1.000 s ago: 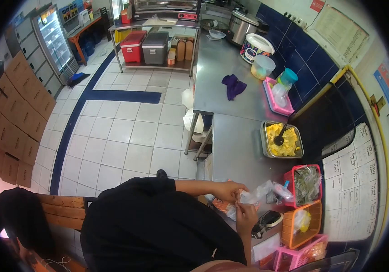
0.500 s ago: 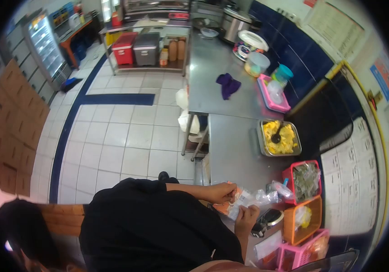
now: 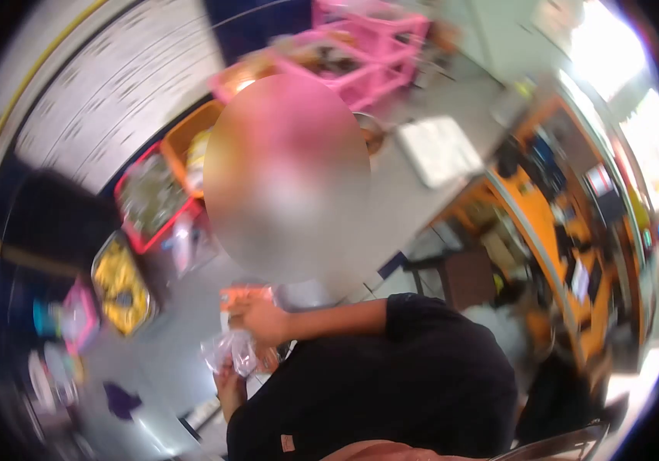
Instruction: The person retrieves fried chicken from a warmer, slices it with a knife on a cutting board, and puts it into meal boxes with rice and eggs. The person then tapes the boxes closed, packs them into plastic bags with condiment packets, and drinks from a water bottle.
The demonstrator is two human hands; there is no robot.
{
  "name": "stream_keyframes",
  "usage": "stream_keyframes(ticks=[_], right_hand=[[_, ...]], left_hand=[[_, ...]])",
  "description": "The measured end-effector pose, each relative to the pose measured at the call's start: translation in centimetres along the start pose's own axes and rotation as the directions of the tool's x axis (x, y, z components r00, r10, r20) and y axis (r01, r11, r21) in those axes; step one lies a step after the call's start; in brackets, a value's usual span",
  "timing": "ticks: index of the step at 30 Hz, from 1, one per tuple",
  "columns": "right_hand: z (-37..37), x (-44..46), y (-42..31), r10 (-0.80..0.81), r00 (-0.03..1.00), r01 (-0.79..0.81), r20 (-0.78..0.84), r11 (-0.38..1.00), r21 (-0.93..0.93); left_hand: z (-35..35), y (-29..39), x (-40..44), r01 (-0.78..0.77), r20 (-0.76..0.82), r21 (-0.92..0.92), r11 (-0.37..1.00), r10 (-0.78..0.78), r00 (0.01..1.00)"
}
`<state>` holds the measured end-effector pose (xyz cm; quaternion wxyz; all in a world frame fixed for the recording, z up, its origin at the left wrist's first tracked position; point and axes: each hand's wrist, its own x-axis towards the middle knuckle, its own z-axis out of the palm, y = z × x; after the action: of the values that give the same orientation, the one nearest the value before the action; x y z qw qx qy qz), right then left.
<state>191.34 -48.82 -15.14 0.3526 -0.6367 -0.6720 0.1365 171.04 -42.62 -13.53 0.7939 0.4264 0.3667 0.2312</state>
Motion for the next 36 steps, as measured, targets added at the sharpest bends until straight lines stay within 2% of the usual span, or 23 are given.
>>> stream_keyframes(ticks=[1,2,3,4,6,7,9,11,12,14,15,16,19,21,23,25,26,27,29,30,32,34,36], right_hand=[[-0.3,-0.5,-0.2,0.069,0.997,-0.071,-0.047,0.997,-0.026],[-0.5,-0.9,-0.3,0.122,0.992,-0.12,-0.022,0.99,0.073],[-0.9,-1.1,-0.2,0.157,0.987,-0.157,0.016,0.972,0.176],[-2.3,-2.0,-0.4,0.186,0.982,-0.185,0.009,0.969,0.163],[-5.8,-5.9,-1.3,0.305,0.951,-0.271,-0.04,0.892,0.36],[-7.0,-7.6,-2.0,0.447,0.892,-0.342,-0.067,0.765,0.546],[-10.1,-11.0,-3.1,0.596,0.785,-0.4,-0.168,0.695,0.597],[-13.4,-15.2,-2.9,0.599,0.688,-0.401,-0.409,0.784,0.473],[-14.9,-17.4,-2.5,0.595,0.602,-0.374,-0.532,0.799,0.471],[-20.0,-19.5,-3.5,0.711,0.066,-0.572,-0.7,0.602,0.557],[-22.2,-20.8,-2.0,0.72,-0.313,-0.344,-0.619,0.521,0.781],[-24.4,-24.3,-0.1,0.677,-0.345,-0.204,-0.651,0.623,0.755],[-31.9,-27.9,3.5,0.561,-0.476,-0.208,-0.677,0.676,0.706],[-37.6,-29.8,8.1,0.446,-0.65,-0.094,-0.616,0.757,0.647],[-43.5,-31.8,14.5,0.355,-0.606,-0.295,-0.712,0.731,0.616],[-49.1,-33.9,21.8,0.223,-0.452,-0.563,-0.863,0.679,0.471],[-51.8,-34.8,25.7,0.181,-0.372,-0.667,-0.91,0.63,0.398],[-54.2,-35.6,29.3,0.159,-0.337,-0.724,-0.928,0.587,0.363],[-57.3,-33.9,30.8,0.101,-0.457,-0.657,-0.884,0.631,0.412],[-59.2,-33.6,30.5,0.357,-0.534,-0.581,-0.766,0.503,0.64],[-60.7,-34.9,35.2,0.309,-0.644,-0.502,-0.7,0.52,0.691],[-60.2,-36.8,39.6,0.207,-0.326,-0.618,-0.922,0.692,0.373],[-59.2,-34.9,34.5,0.366,-0.347,-0.354,-0.864,0.802,0.482]], left_hand=[[-0.7,1.6,0.6,0.04,0.073,0.027,0.999,-0.042,0.996],[-1.5,3.0,1.4,0.19,0.333,0.034,0.981,-0.191,0.923],[-2.0,4.2,2.6,0.328,0.554,0.069,0.942,-0.31,0.773],[-2.1,5.2,4.1,0.346,0.574,0.075,0.935,-0.324,0.752],[-0.5,7.3,6.9,0.288,0.695,0.442,0.85,-0.527,0.489],[1.0,7.7,8.4,0.217,0.748,0.487,0.846,-0.532,0.397],[4.1,8.2,10.5,0.208,0.801,0.48,0.852,-0.522,0.293],[7.5,7.8,11.6,0.224,0.82,0.483,0.847,-0.527,0.224],[8.9,7.6,11.9,0.22,0.838,0.489,0.844,-0.524,0.15],[12.3,6.7,11.9,0.169,0.83,0.526,0.834,-0.546,0.115],[13.9,6.1,11.9,0.117,0.82,0.558,0.821,-0.568,0.071],[15.2,5.6,11.8,0.11,0.818,0.562,0.82,-0.57,0.075],[19.9,4.0,12.3,0.137,0.75,0.648,0.749,-0.659,0.057],[23.2,3.2,12.9,0.174,0.739,0.649,0.741,-0.668,0.085],[26.7,2.0,13.2,0.189,0.721,0.671,0.717,-0.69,0.062],[30.5,0.8,14.0,0.218,0.765,0.57,0.792,-0.608,0.212],[32.8,0.2,14.5,0.178,0.768,0.601,0.779,-0.624,0.14],[34.9,-0.3,14.8,0.159,0.792,0.564,0.811,-0.585,0.176],[38.2,-1.1,16.3,0.115,0.807,0.556,0.823,-0.568,0.164],[39.6,-1.7,17.2,0.073,0.808,0.564,0.822,-0.568,0.157],[41.7,-2.6,18.1,0.019,0.807,0.578,0.816,-0.574,0.134],[43.1,-3.2,18.5,0.025,0.828,0.551,0.834,-0.551,0.102],[44.1,-3.9,18.5,0.038,0.819,0.568,0.822,-0.57,0.071]])
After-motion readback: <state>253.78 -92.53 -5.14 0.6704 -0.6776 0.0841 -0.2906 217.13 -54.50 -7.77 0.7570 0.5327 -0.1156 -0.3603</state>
